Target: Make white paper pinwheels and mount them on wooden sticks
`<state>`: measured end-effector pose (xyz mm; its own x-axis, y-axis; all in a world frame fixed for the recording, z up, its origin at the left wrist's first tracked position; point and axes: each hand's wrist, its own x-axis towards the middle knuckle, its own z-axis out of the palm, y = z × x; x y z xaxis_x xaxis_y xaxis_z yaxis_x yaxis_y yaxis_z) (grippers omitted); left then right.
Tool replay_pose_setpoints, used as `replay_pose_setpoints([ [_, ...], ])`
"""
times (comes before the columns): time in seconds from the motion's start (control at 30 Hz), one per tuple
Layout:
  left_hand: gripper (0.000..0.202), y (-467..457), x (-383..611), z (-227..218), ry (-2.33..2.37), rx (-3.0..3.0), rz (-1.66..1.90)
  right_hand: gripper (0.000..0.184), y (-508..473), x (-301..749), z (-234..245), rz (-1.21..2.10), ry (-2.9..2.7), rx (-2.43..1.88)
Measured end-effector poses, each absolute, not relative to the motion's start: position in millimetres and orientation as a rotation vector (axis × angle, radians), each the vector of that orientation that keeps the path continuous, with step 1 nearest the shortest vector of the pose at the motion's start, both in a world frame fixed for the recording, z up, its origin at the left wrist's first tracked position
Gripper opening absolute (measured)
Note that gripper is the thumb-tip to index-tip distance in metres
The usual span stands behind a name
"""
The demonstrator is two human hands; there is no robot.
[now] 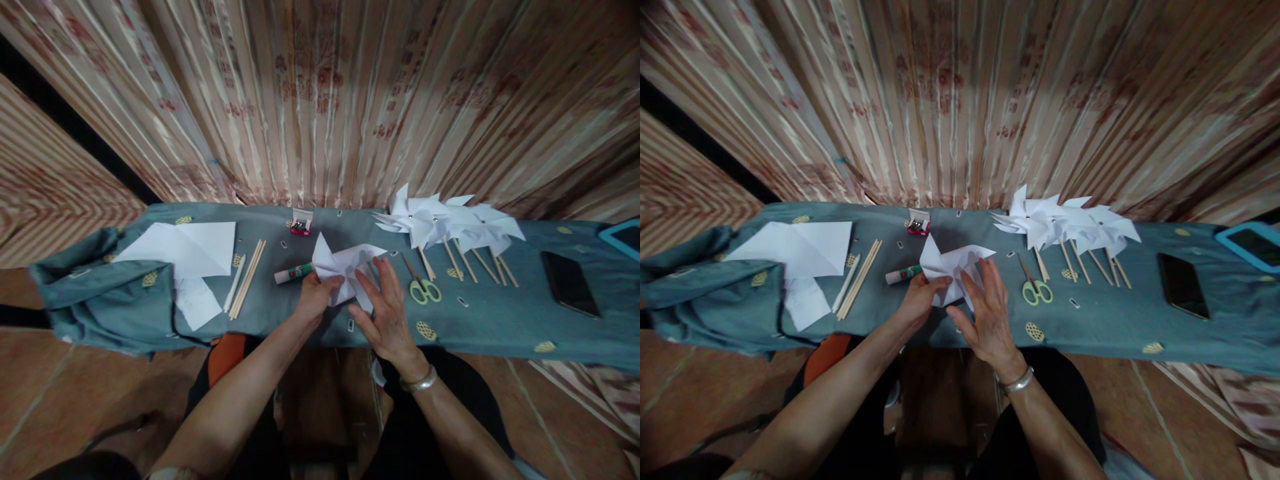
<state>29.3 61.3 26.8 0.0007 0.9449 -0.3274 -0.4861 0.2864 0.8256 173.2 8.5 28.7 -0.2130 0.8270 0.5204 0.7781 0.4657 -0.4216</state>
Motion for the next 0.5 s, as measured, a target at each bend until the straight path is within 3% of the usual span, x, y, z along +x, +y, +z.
replay_pose_setpoints([
  [0.17, 0.024, 61.6, 28.2, 26.2, 1.043, 0.571, 1.226, 0.059, 12.6, 179.6, 30.8, 0.288, -1.717, -1.43],
  [0.5, 0.033, 56.1, 34.2, 24.3, 1.001, 0.615, 1.169, 0.063, 32.9, 177.0, 21.1, 1.242, -0.789, -1.245],
])
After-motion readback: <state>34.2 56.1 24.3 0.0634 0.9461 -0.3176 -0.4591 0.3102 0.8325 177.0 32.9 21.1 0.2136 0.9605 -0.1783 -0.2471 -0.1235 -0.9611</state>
